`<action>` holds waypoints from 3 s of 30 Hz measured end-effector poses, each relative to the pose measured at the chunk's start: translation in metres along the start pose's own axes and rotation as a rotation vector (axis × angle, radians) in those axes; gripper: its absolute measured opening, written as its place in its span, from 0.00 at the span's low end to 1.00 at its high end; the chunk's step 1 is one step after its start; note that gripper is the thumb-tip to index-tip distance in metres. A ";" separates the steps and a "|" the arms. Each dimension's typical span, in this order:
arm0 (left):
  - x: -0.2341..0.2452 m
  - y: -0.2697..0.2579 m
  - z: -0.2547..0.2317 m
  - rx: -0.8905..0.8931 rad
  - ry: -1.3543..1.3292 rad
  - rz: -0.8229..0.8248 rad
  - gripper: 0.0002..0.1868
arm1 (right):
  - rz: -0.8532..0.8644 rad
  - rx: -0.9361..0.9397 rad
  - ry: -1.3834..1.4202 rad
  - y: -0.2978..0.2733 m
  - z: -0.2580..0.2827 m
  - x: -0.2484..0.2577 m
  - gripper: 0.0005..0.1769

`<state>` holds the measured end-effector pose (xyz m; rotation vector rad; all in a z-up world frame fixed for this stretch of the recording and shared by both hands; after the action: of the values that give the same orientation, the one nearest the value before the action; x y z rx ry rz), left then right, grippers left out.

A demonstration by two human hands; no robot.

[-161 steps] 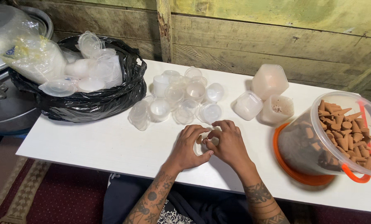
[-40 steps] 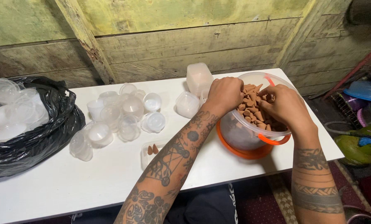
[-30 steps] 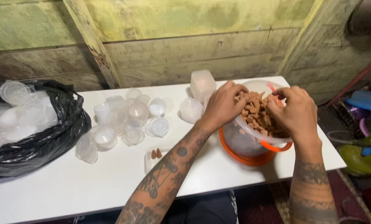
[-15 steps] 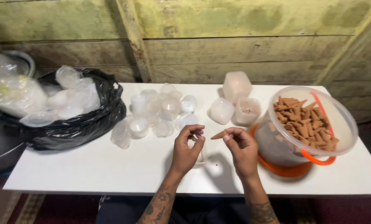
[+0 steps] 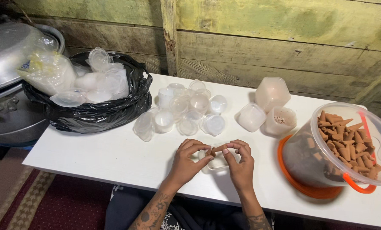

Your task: The person takes small brown cone-shaped items from a large bucket and places them into small clear plastic containers on a table.

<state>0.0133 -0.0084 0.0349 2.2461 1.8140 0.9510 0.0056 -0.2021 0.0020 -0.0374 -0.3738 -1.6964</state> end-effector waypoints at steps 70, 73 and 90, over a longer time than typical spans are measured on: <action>0.027 0.012 -0.005 0.124 0.302 0.541 0.54 | 0.245 0.058 -0.479 0.012 0.030 -0.005 0.14; 0.020 0.014 0.000 0.062 0.288 0.478 0.47 | 0.352 0.069 -0.633 0.019 0.033 -0.008 0.12; 0.023 0.013 0.008 0.216 0.144 0.641 0.50 | 0.637 -0.043 -0.771 0.020 0.054 -0.004 0.10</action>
<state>0.0304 0.0115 0.0431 3.0578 1.2929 1.0571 0.0158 -0.1859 0.0566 -0.7775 -0.7970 -0.9992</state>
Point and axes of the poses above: each hand's wrist, its own y-axis towards the middle knuckle, its own x-axis out of the back of the hand, z = x × y, the point moved 4 cm from there along y, towards the middle knuckle, and after that the axes turned 11 degrees about z, right-handed, at the moved point
